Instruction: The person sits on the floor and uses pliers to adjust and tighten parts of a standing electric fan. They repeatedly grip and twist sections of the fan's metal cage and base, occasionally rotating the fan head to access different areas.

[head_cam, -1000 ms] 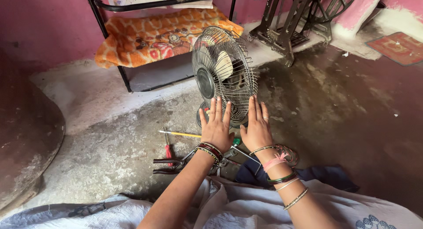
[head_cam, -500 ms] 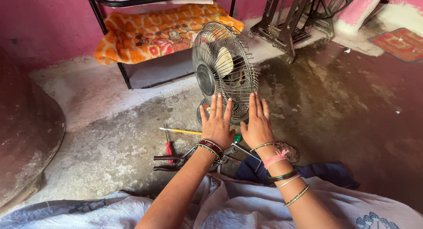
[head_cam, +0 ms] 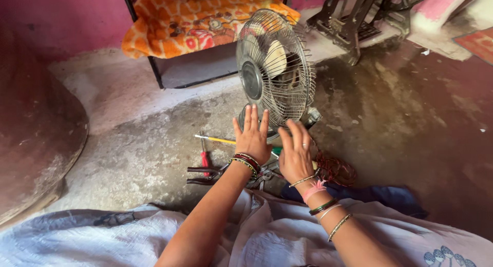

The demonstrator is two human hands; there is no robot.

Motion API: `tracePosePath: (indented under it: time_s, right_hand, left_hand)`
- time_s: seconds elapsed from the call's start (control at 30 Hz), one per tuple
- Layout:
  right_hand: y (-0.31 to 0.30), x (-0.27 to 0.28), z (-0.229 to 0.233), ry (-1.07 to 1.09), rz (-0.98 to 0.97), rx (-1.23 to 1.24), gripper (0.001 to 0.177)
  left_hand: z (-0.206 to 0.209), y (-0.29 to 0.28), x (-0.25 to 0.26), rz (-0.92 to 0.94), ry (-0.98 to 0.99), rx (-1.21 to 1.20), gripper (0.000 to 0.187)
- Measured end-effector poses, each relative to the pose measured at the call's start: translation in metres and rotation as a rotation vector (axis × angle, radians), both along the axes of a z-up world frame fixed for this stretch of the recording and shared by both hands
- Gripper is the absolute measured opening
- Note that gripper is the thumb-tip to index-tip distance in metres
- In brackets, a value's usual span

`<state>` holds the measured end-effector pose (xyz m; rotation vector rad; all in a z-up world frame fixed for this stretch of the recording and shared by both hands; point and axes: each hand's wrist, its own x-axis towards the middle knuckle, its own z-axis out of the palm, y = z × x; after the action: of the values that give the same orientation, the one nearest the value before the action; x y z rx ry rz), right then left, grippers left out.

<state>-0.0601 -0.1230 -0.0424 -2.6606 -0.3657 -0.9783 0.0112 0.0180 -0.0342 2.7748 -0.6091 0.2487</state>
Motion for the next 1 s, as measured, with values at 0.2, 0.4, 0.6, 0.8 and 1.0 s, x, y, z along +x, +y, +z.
tracePosePath:
  time_s: [0.2, 0.4, 0.6, 0.8, 1.0]
  right_hand:
    - [-0.005, 0.002, -0.058, 0.545, 0.070, 0.094, 0.059]
    - [-0.001, 0.005, -0.067, 0.493, 0.029, 0.012, 0.063]
    - [0.009, 0.010, -0.033, 0.200, 0.050, 0.050, 0.062]
    - [0.013, 0.012, -0.007, 0.112, 0.000, 0.102, 0.068]
    - [0.011, 0.008, -0.007, 0.127, -0.017, 0.101, 0.070]
  left_hand:
    - [-0.038, 0.033, 0.012, 0.141, 0.124, 0.119, 0.111]
    - [-0.048, 0.040, 0.014, 0.168, 0.236, 0.145, 0.110]
    - [-0.028, 0.017, 0.012, 0.072, 0.117, 0.066, 0.109]
    - [-0.011, 0.002, 0.005, -0.019, 0.017, -0.063, 0.106]
    - [-0.007, -0.001, 0.001, -0.039, 0.031, -0.035, 0.104]
